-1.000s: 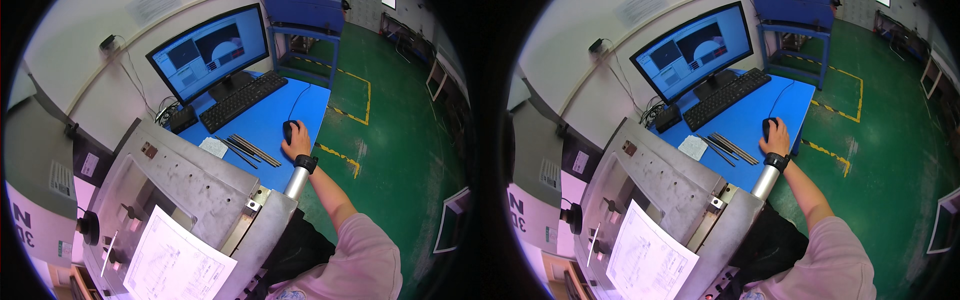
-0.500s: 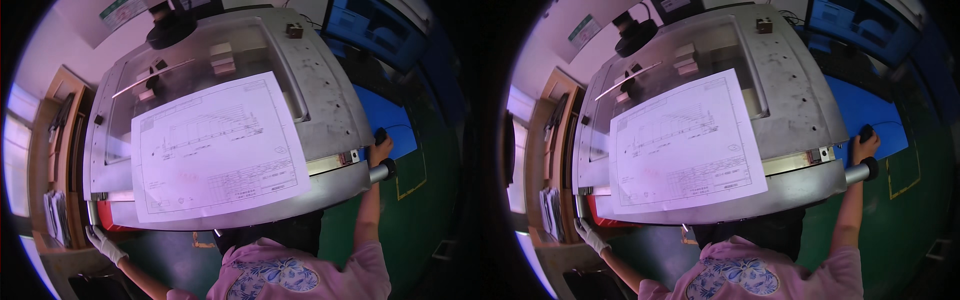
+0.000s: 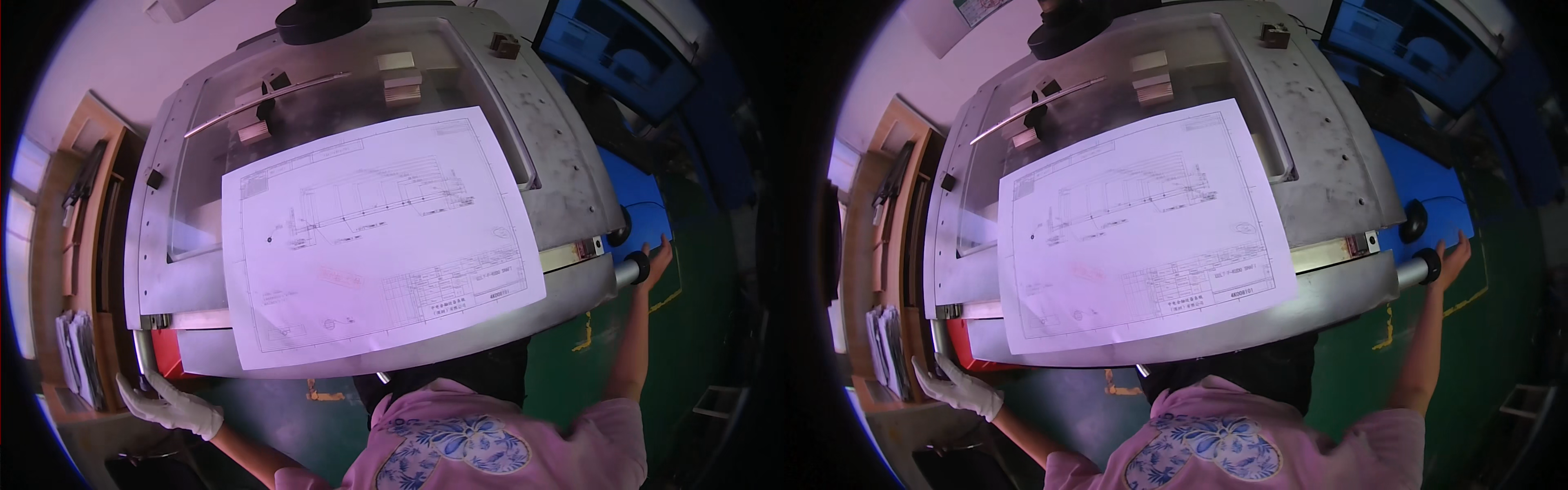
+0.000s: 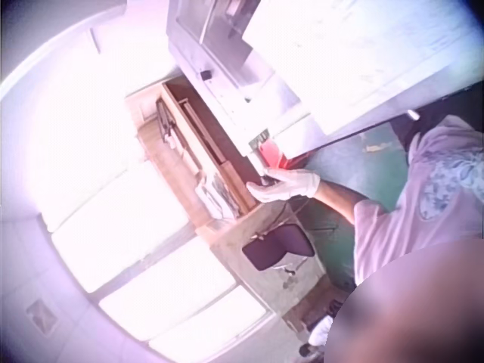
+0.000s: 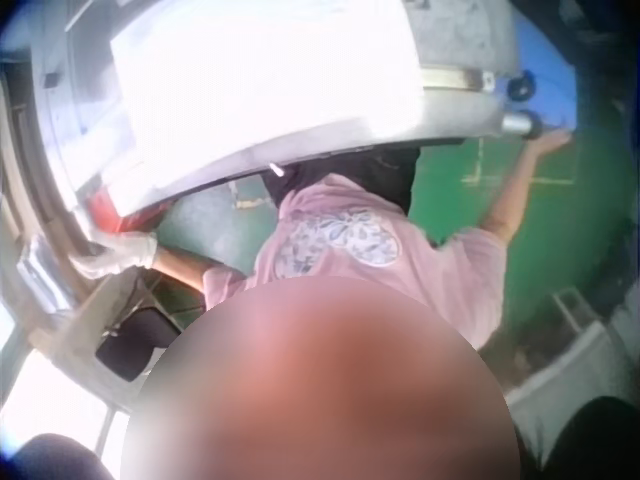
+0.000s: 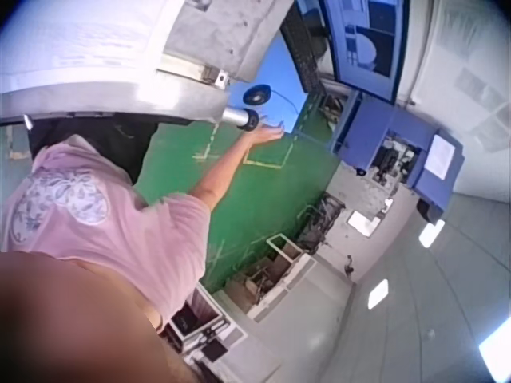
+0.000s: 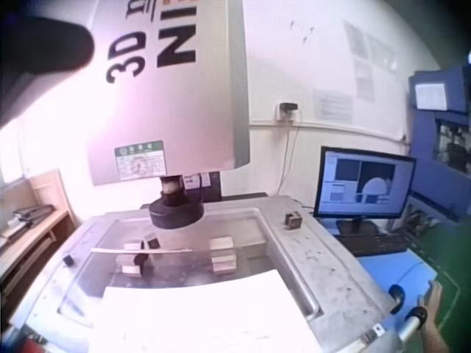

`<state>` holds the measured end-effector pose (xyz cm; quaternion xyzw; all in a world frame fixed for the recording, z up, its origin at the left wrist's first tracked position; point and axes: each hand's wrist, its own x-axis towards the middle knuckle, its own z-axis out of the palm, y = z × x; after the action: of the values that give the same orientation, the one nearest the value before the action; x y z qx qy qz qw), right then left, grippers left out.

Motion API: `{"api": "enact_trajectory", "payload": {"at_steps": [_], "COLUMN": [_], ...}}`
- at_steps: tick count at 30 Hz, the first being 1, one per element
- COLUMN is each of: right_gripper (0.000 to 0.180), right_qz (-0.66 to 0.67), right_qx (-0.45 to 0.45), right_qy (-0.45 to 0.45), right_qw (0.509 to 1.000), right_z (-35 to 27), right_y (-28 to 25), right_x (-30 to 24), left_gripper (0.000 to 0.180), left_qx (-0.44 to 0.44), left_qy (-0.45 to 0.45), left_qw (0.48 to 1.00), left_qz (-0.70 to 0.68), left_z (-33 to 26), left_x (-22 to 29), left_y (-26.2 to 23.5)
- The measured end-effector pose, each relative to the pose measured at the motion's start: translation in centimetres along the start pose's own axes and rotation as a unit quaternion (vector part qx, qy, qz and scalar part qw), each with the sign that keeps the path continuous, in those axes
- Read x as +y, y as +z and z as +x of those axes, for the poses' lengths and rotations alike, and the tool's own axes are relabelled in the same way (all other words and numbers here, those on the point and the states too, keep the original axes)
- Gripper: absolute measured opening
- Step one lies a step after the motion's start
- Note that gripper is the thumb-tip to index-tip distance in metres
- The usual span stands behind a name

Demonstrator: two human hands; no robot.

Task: Measure mechanical components using a 3D coordinate measuring machine while referencing a technical drawing.

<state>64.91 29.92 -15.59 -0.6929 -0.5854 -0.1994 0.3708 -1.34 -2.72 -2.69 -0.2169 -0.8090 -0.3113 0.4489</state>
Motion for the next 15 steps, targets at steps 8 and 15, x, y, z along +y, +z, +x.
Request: {"api": "enact_trajectory", "payload": {"at_steps": [8, 15], "right_gripper": [0.027, 0.022], "right_qz": [0.201, 0.328], "right_qx": [0.008, -0.152], "right_qy": [0.083, -0.131], "right_qw": [0.976, 0.923], "right_z": [5.2, 2.8], "right_y": [-7.4, -12.1], "right_x": [0.7, -22.2], "left_gripper": [0.040, 0.039], "left_qx": [-0.051, -0.136], "left_qy": [-0.056, -0.129], "left_qw": [0.949, 0.953], "left_qz": [-0.307, -0.239], "left_z": [-1.8, -1.7], "left_x": [6.0, 6.6], "left_y": [3.2, 3.2]}}
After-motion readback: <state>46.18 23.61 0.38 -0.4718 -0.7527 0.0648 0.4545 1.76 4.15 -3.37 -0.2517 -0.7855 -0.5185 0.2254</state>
